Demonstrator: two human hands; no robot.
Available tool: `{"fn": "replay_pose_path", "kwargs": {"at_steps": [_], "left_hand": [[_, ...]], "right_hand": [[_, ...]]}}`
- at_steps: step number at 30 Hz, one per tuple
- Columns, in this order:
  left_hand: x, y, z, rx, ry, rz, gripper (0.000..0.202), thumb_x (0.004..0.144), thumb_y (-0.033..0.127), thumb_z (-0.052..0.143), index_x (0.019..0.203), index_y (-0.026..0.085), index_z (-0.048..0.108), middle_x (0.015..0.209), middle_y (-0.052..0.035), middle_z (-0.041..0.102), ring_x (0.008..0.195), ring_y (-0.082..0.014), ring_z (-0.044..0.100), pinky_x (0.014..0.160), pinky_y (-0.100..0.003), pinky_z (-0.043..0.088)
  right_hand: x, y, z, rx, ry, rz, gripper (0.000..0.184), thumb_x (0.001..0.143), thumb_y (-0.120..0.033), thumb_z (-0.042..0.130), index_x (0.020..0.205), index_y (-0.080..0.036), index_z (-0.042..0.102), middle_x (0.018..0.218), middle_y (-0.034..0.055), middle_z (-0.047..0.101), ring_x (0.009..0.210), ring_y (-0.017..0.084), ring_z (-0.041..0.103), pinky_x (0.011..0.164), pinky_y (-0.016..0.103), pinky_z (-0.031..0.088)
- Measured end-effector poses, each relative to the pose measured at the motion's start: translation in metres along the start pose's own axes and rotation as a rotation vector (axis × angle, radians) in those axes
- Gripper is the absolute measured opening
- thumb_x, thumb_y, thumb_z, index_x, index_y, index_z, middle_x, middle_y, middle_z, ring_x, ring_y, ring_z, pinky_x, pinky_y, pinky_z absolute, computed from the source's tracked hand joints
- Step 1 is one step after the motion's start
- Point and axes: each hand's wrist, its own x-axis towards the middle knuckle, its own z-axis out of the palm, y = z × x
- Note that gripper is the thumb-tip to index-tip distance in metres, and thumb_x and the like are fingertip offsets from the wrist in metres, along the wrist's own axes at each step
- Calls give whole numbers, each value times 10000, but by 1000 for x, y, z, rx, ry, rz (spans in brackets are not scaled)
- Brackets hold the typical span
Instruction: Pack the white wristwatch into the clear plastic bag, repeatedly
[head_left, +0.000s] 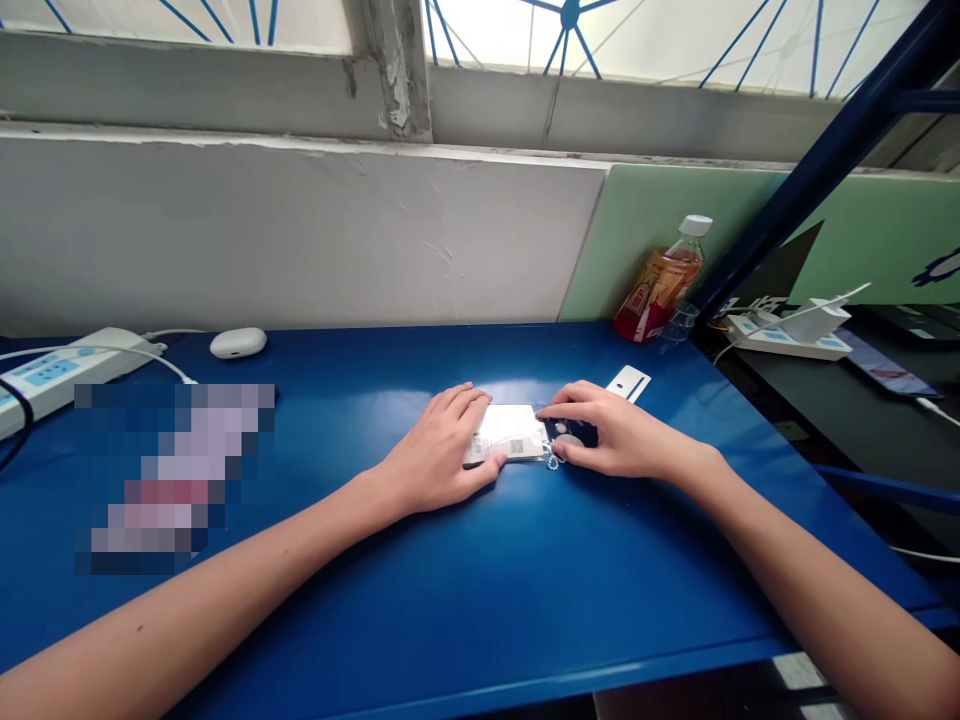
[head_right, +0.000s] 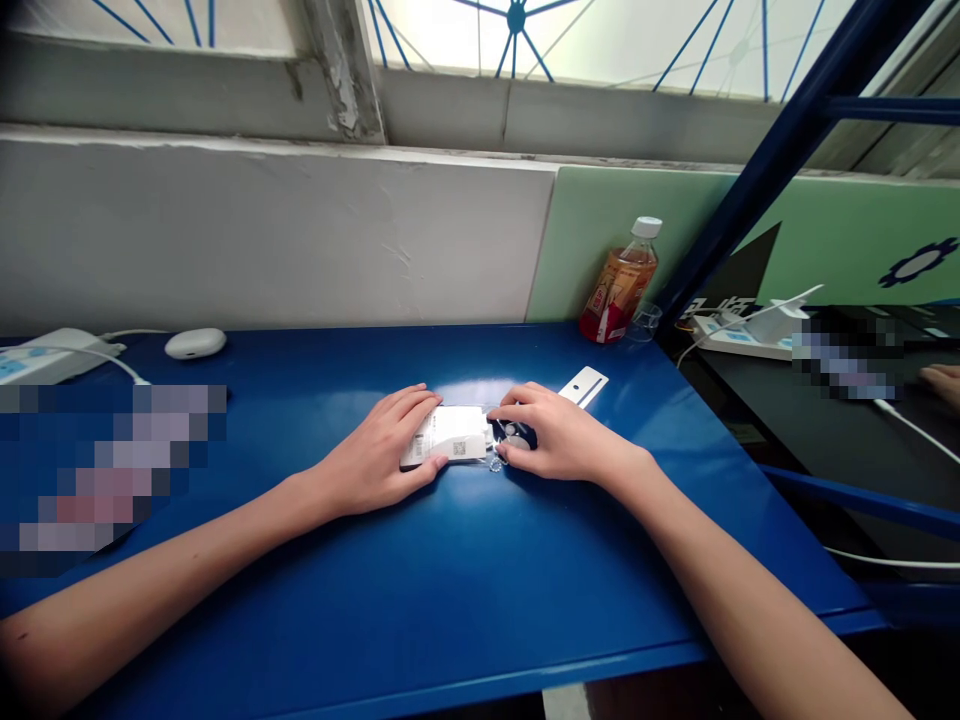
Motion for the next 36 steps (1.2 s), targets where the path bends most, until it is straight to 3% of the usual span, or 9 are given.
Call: {"fn": "replay_pose_path", "kwargs": {"at_steps": [3, 7, 11, 18, 28, 33, 36], "left_hand": [[0, -1, 0, -13, 1, -4, 614, 919, 528, 518, 1341, 83, 473, 1383, -216, 519, 1356, -386, 399, 1107, -540, 368], [0, -2, 0, -23, -5, 5, 686, 899, 576, 553, 1374, 92, 453, 1398, -212, 508, 1359, -393, 391, 1114, -550, 352], [0, -1, -1, -47, 6, 6, 614, 915, 525, 550, 1375, 129, 459, 1381, -195, 523, 1346, -385, 411, 1099, -549, 369], [1, -2, -4, -83, -32, -5, 571, 945, 515, 514, 1380, 151, 455, 1409, -189, 506, 1367, -375, 389, 1103, -553, 359], [2, -5, -5, -97, -65, -37, 590, 954, 515, 487, 1408, 144, 420, 1455, -180, 466, 1394, -356, 361, 1116, -532, 353], [1, -1, -5, -86, -33, -8, 543, 954, 472, 485, 1384, 145, 431, 1411, -175, 505, 1382, -361, 377, 1113, -532, 359], [2, 0, -5, -82, -14, 16, 531, 947, 479, 499, 1355, 141, 454, 1384, -180, 525, 1363, -366, 403, 1100, -531, 374]], "right_hand": [[0, 1, 3, -15, 19, -10, 375, 861, -361, 688, 1191, -183, 700, 1077, 131, 670, 974, 278, 638, 841, 428, 549], [2, 5, 15, 7, 114, -59, 263, 863, -303, 696, 1111, -224, 734, 1138, 130, 667, 1039, 287, 632, 867, 447, 551], [3, 6, 21, 47, 164, -75, 211, 879, -272, 674, 1072, -225, 747, 1203, 143, 659, 1097, 292, 630, 910, 467, 549], [3, 4, 5, 30, 95, -139, 192, 903, -266, 648, 1062, -242, 754, 1234, 109, 696, 1169, 297, 606, 959, 488, 533], [-9, 24, -23, -17, -52, 47, 219, 893, -378, 643, 1019, -247, 764, 1203, 87, 709, 1078, 283, 669, 899, 426, 557], [-8, 13, -17, -11, 24, 61, 409, 846, -444, 686, 1204, -248, 673, 1356, 121, 599, 1216, 312, 593, 989, 472, 515], [-4, 6, -3, 11, 43, 3, 359, 865, -402, 673, 1190, -249, 679, 1383, 134, 572, 1254, 314, 563, 997, 476, 513]]}}
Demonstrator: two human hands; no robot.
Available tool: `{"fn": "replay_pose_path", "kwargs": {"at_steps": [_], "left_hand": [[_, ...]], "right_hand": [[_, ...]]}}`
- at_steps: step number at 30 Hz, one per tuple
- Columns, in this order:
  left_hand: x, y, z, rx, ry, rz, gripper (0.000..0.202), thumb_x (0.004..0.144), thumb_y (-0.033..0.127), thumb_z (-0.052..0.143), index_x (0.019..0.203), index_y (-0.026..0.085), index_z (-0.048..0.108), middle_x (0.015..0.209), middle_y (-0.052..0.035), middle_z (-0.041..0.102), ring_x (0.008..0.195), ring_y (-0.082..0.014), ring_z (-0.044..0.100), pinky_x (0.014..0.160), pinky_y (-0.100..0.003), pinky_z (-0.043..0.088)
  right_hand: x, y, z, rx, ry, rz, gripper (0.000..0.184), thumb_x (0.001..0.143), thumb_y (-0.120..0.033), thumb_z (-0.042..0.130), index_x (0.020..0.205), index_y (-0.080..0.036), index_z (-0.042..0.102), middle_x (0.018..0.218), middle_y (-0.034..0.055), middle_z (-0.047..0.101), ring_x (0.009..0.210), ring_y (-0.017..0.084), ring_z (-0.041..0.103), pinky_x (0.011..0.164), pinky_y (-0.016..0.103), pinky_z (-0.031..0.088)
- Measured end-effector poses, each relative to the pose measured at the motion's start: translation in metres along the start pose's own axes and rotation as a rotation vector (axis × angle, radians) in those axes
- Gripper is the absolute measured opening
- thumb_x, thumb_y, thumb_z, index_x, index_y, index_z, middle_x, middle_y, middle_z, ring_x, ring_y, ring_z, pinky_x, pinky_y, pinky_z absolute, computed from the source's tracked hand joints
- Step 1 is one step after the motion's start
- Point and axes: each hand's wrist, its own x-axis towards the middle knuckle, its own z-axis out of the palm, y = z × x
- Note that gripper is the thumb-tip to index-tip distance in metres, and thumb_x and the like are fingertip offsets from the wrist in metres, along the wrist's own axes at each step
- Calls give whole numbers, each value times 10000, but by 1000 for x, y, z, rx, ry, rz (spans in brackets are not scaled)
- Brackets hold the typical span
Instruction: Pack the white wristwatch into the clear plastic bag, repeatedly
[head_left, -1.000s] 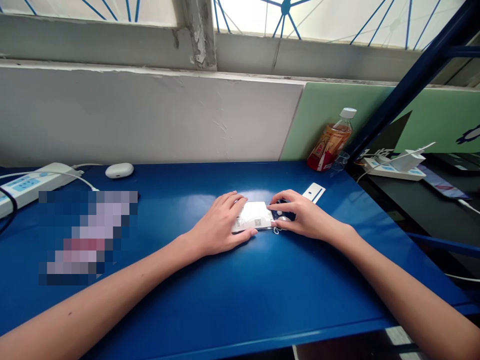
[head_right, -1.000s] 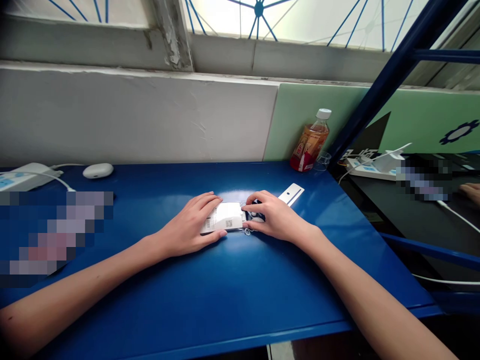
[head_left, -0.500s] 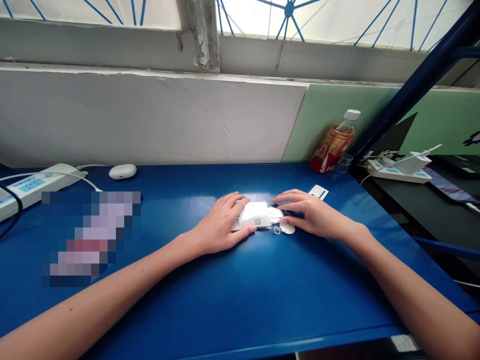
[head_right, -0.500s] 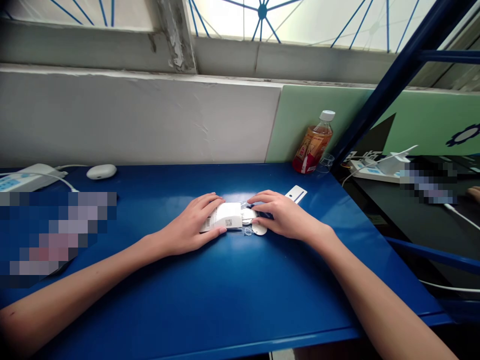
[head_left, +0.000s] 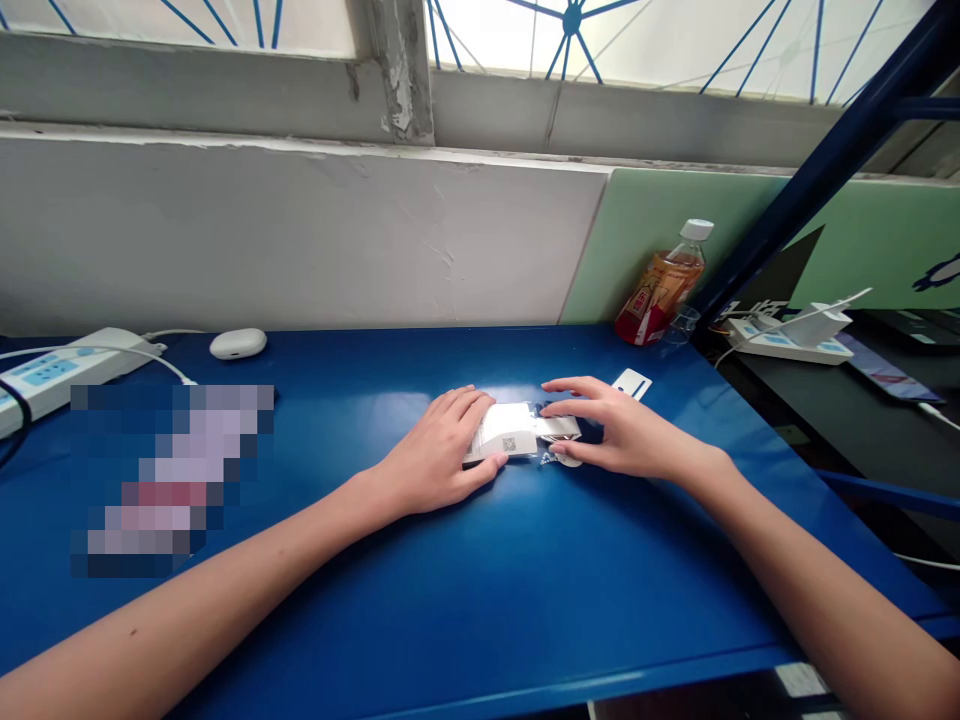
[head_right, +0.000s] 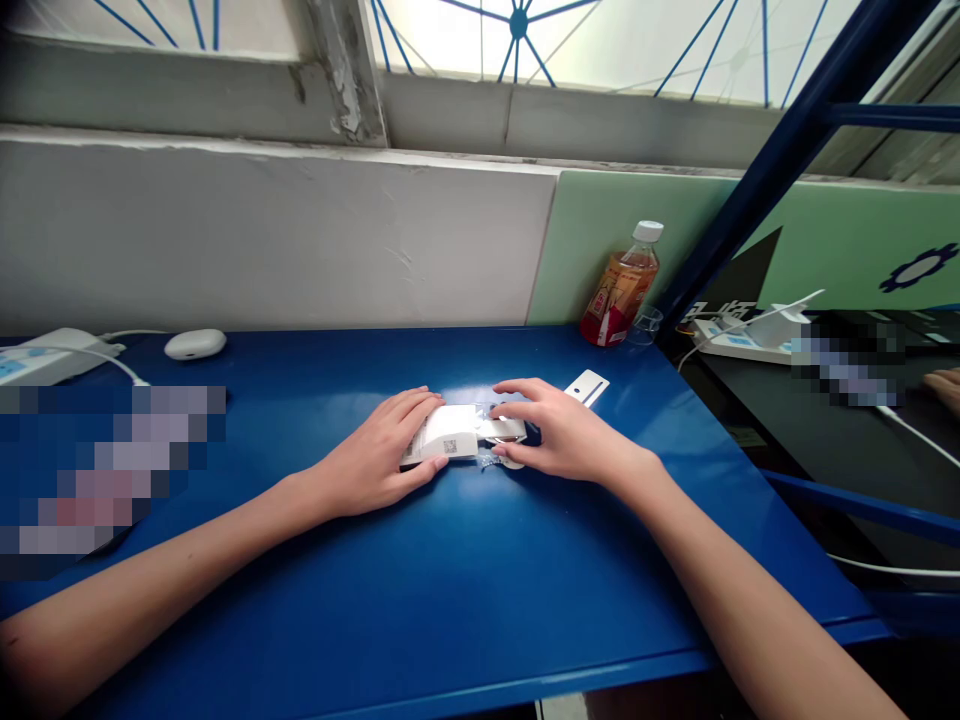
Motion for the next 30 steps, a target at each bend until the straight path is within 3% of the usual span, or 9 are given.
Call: {"fn": "replay_pose_path", "kwargs": {"at_steps": [6, 13, 16, 22, 27, 30], "left_hand": [[0, -1, 2, -1, 36, -12, 560, 908, 557, 560, 1304, 165, 499, 1344, -174, 560, 1324, -367, 450, 1084, -536, 390], [0, 0, 1, 13, 43, -28, 526, 914, 532, 556, 1281, 158, 511, 1350, -179, 561, 1311, -366, 470, 1078, -535, 396], [1, 1, -1, 19, 31, -21, 515, 921, 525, 549, 1272, 151, 513, 1341, -181, 567, 1302, -368, 477, 1072, -531, 403], [1, 1, -2, 7, 20, -7, 529, 924, 520, 547, 1326, 181, 491, 1350, -160, 565, 1308, -363, 469, 1069, -528, 405], [1, 1, -1, 35, 12, 12, 583, 919, 554, 548, 1352, 169, 490, 1371, -179, 545, 1318, -380, 452, 1071, -541, 395], [0, 1, -1, 52, -6, 11, 599, 919, 558, 549, 1361, 161, 485, 1380, -185, 534, 1324, -384, 442, 1081, -546, 381]], "right_hand": [[5, -7, 17, 16, 59, -30, 282, 897, -317, 642, 1159, -216, 671, 1341, 155, 601, 1199, 301, 604, 960, 460, 541], [5, -5, 6, -102, 64, -15, 267, 975, -283, 497, 1208, -195, 592, 1391, 161, 579, 1226, 299, 592, 983, 484, 517], [5, 0, 3, -88, 116, 22, 272, 986, -296, 473, 1203, -197, 603, 1243, 138, 674, 1131, 279, 648, 943, 447, 535], [6, -4, -1, 184, 356, 180, 263, 782, -404, 756, 954, -217, 688, 890, 45, 755, 787, 221, 706, 696, 326, 550], [10, -11, 7, 471, 318, 214, 329, 708, -496, 794, 735, -199, 654, 754, 22, 674, 650, 172, 612, 595, 299, 501], [12, -11, 16, 493, 306, 202, 323, 769, -489, 747, 716, -199, 616, 771, 23, 621, 640, 159, 585, 600, 300, 504]]}}
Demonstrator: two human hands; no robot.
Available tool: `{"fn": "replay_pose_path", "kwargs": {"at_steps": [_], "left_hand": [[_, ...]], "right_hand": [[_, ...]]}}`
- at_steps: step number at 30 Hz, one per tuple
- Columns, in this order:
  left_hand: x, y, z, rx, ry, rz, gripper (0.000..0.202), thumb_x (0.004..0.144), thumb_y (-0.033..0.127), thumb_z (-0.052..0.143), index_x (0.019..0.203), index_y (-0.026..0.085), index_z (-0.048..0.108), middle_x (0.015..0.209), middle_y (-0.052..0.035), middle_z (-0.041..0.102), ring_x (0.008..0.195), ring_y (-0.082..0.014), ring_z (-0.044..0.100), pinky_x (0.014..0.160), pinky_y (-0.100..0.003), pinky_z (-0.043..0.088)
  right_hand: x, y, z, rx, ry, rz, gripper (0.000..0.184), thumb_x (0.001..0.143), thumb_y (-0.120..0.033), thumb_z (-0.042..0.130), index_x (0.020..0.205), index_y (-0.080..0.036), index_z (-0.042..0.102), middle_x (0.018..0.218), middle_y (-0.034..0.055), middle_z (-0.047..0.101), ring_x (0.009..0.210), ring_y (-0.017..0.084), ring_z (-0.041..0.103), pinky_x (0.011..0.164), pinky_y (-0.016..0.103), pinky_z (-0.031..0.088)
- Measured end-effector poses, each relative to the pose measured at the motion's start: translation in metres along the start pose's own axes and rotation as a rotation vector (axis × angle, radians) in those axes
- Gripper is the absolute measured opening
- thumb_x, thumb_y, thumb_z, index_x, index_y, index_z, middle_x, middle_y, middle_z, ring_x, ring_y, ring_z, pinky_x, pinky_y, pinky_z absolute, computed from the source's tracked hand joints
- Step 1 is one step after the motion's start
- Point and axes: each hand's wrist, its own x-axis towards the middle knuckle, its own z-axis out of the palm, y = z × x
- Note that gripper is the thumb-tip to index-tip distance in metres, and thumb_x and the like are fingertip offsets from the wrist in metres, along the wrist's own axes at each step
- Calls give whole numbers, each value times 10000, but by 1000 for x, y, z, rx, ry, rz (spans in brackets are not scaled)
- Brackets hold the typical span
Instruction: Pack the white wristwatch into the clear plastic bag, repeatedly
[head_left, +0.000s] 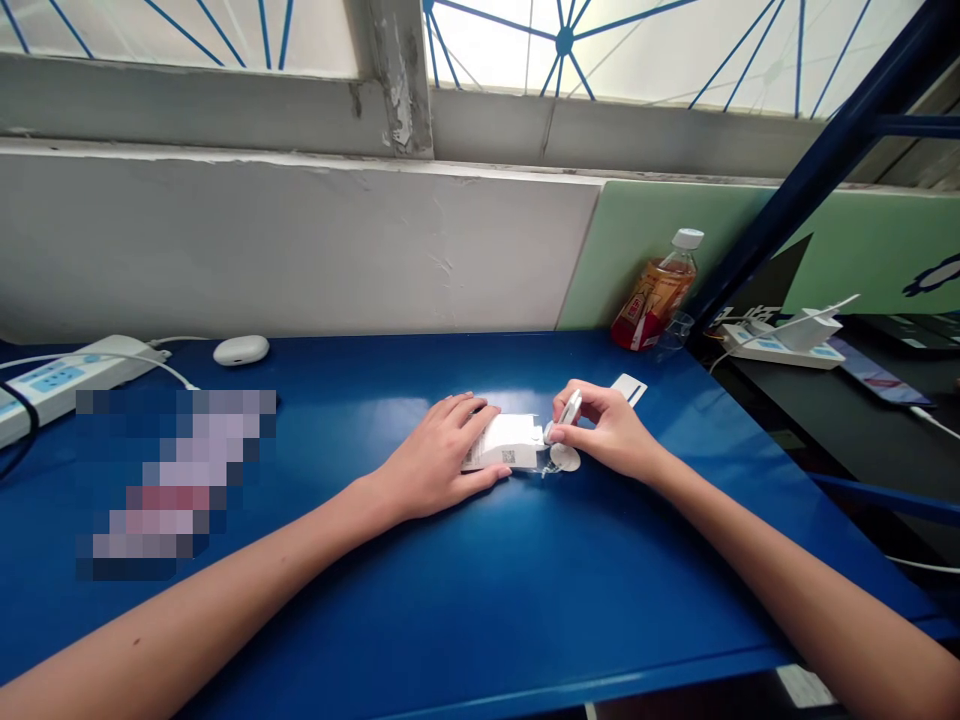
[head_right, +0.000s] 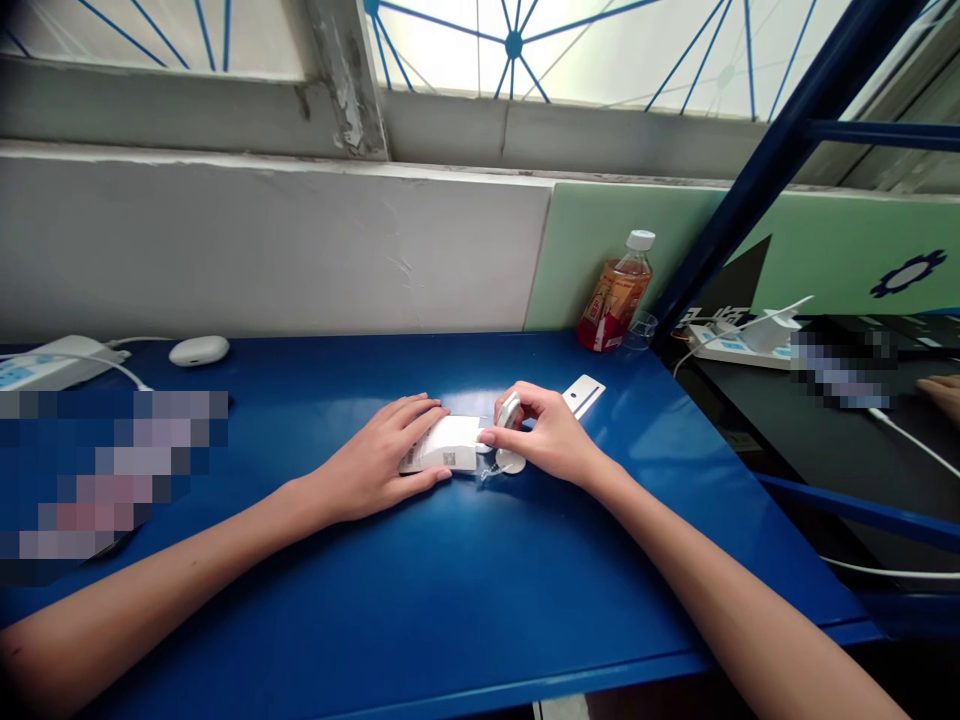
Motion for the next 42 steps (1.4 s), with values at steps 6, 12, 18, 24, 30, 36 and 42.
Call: {"fn": "replay_pose_path", "kwargs": {"at_steps": [6, 12, 18, 24, 30, 36, 42], "left_hand": [[-1, -1, 0, -2, -3, -5, 598, 913, 560, 558, 1342, 148, 501, 1371, -190, 538, 1329, -381, 439, 1090, -535, 375], [0, -1, 1, 17, 3, 6, 590, 908, 565, 554, 1324, 148, 507, 1361, -192, 542, 1314, -379, 452, 1089, -542, 375], [-1, -1, 2, 38, -3, -3, 647, 897, 567, 565, 1348, 107, 501, 1389, -215, 521, 1329, -388, 434, 1099, -540, 362], [-1, -1, 3, 7, -17, -22, 724, 905, 564, 547, 1418, 64, 440, 1438, -232, 482, 1358, -397, 399, 1114, -556, 336], [-1, 10, -3, -211, 112, -28, 562, 907, 444, 587, 1352, 109, 511, 1404, -202, 529, 1355, -363, 426, 1102, -524, 370], [-1, 56, -27, -676, 197, 80, 220, 930, 228, 562, 1123, 157, 639, 1109, -93, 705, 1041, -217, 650, 945, -332, 496], [-1, 81, -27, -1155, -85, -166, 199, 923, 286, 597, 1036, 140, 671, 1056, -102, 710, 1005, -237, 675, 894, -337, 511]], "right_hand": [[-3, -2, 6, 60, 54, -24, 216, 825, -383, 728, 786, -212, 601, 1070, 89, 697, 1027, 245, 656, 897, 396, 508], [1, -3, 1, 600, 127, 165, 318, 745, -450, 803, 768, -225, 580, 664, -6, 710, 656, 197, 718, 642, 323, 579], [7, -7, -14, 977, 142, 408, 303, 735, -491, 797, 870, -260, 656, 714, -37, 721, 678, 151, 719, 768, 319, 607], [6, -20, -20, 1245, 93, 511, 222, 925, -281, 528, 1047, -264, 713, 906, -14, 781, 939, 137, 734, 963, 295, 544], [1, -25, -16, 1292, 59, 486, 312, 951, -261, 439, 1083, -285, 721, 951, -37, 787, 974, 113, 729, 958, 262, 541], [-10, -43, -1, 1300, -91, 374, 259, 912, -289, 554, 1106, -276, 725, 982, -34, 787, 981, 123, 727, 911, 244, 557], [-3, -60, 12, 1248, -65, 285, 263, 922, -340, 600, 1151, -259, 699, 1128, -4, 756, 1117, 167, 679, 1007, 283, 512]]}}
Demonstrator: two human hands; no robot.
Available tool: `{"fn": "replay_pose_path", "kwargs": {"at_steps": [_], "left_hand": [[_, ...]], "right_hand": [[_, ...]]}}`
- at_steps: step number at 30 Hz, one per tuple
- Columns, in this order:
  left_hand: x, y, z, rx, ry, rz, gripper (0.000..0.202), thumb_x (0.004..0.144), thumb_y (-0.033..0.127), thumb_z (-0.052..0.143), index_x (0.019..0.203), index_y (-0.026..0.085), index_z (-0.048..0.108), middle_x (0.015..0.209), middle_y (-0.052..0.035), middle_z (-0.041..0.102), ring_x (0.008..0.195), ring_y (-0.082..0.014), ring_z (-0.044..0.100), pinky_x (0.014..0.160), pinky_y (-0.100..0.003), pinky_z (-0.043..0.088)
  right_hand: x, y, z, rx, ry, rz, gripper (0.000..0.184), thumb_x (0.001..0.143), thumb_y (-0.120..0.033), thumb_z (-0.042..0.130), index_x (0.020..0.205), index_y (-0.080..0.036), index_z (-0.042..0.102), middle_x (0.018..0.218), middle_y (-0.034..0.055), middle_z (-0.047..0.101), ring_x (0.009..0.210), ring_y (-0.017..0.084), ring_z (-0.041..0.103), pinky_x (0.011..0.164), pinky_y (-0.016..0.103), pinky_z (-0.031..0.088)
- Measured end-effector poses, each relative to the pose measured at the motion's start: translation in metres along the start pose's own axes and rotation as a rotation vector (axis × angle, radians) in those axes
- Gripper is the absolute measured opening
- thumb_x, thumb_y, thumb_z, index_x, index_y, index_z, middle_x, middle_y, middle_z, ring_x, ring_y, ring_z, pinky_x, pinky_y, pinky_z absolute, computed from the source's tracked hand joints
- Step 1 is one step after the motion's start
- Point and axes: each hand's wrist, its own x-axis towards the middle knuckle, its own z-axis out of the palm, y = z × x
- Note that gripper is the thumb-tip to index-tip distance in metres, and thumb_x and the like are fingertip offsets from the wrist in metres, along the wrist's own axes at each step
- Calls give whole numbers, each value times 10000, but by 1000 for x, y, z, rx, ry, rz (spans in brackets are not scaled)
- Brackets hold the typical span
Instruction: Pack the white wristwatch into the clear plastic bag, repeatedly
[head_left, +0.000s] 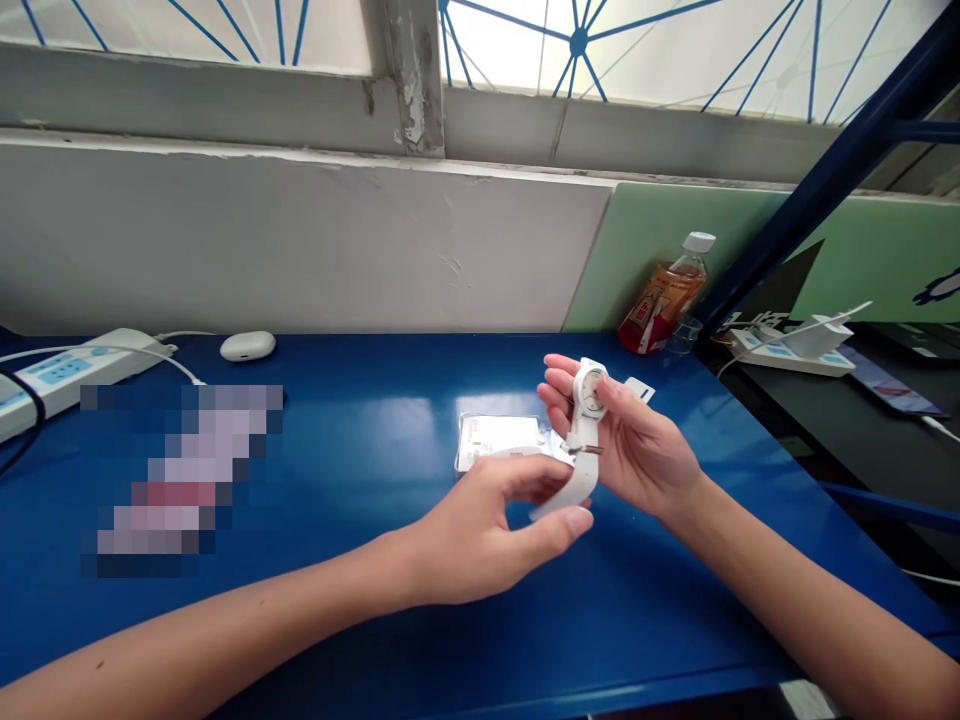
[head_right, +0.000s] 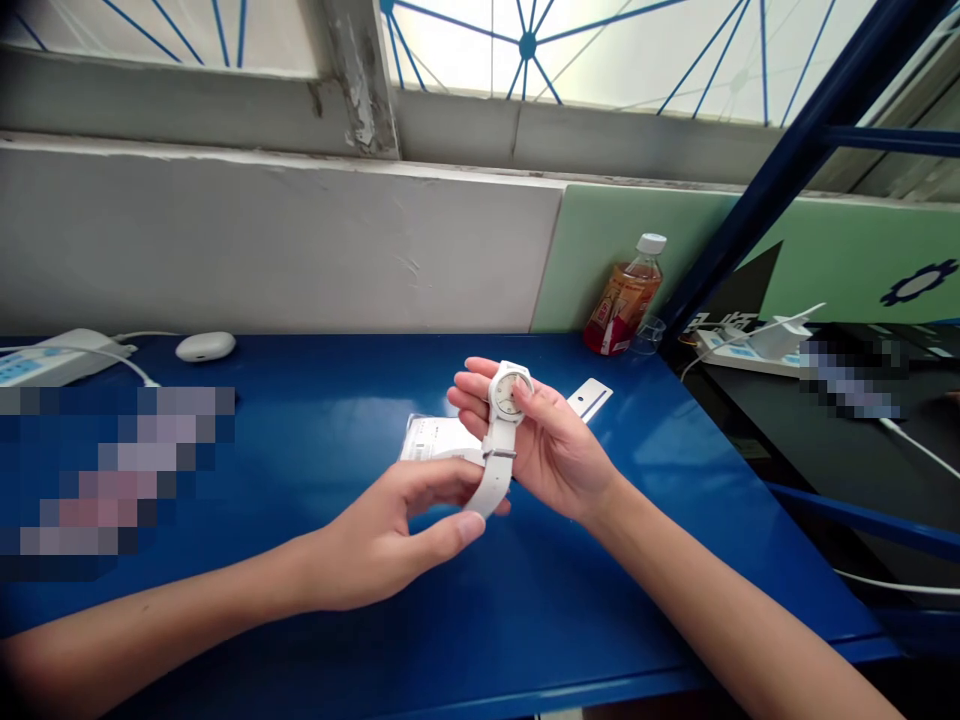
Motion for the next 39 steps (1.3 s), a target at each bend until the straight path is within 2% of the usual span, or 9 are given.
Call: {"fn": "replay_pose_path", "kwargs": {"at_steps": [2, 5, 9, 11, 13, 17, 22, 31, 39], "left_hand": [[3, -5, 2, -271, -43, -137, 262, 926, 342, 604, 1081, 133, 637, 985, -105, 711, 861, -225, 716, 787, -338, 546], [9, -12, 0, -533, -55, -217, 358, 940, 445, 585, 1093, 123, 613, 854, -92, 706, 692, -203, 719, 695, -338, 562], [15, -19, -9, -709, -22, -242, 372, 972, 422, 537, 1037, 74, 651, 839, -128, 716, 732, -215, 730, 752, -349, 565], [16, -21, -12, -736, 1, -249, 349, 998, 370, 496, 1023, 64, 662, 842, -138, 721, 759, -224, 736, 774, -354, 564], [16, -24, -12, -750, 7, -262, 340, 1014, 335, 466, 1018, 60, 666, 849, -147, 725, 774, -230, 740, 784, -359, 563], [17, -29, -11, -766, 7, -291, 331, 1008, 336, 486, 1014, 58, 666, 867, -166, 730, 797, -246, 743, 782, -360, 562], [17, -29, -11, -747, 3, -346, 316, 981, 356, 548, 1042, 68, 661, 908, -178, 734, 828, -254, 741, 818, -382, 554], [17, -29, -12, -732, 39, -354, 334, 990, 344, 528, 981, 55, 694, 937, -193, 742, 850, -250, 742, 842, -375, 551], [20, -32, -9, -715, 89, -376, 353, 1006, 314, 486, 961, 42, 707, 918, -180, 744, 843, -241, 740, 860, -382, 553]], "right_hand": [[11, 1, 4, -36, 15, -40, 253, 944, -339, 580, 1177, -299, 669, 1175, -15, 738, 1134, 180, 671, 1042, 343, 492], [32, 7, 8, -78, -49, -50, 286, 964, -353, 552, 1244, -331, 606, 1175, -7, 735, 1091, 194, 690, 1007, 394, 513], [53, 19, 7, -10, -115, 52, 322, 988, -344, 478, 1290, -276, 565, 1186, 35, 729, 1088, 205, 691, 1001, 393, 511], [56, 24, 4, 54, -108, 125, 328, 1008, -321, 398, 1238, -209, 604, 1303, 56, 671, 1140, 197, 664, 1038, 363, 483], [55, 26, 2, 80, -99, 166, 355, 1016, -286, 346, 1200, -167, 625, 1327, 75, 655, 1158, 190, 653, 1063, 351, 459], [50, 23, -5, 53, -113, 186, 371, 1027, -295, 323, 1260, -187, 591, 1235, 78, 703, 1142, 203, 663, 1073, 392, 442], [48, 22, -10, -8, -115, 197, 377, 1025, -332, 334, 1254, -192, 600, 1299, 87, 670, 1128, 203, 668, 1073, 402, 438], [48, 16, -8, -11, -156, 193, 563, 985, -536, 285, 1238, -168, 627, 1334, 106, 649, 1234, 244, 602, 1116, 430, 376], [47, 17, -10, 43, -197, 173, 560, 972, -440, 239, 1249, -130, 614, 1319, 118, 660, 1248, 264, 595, 1145, 454, 327]]}}
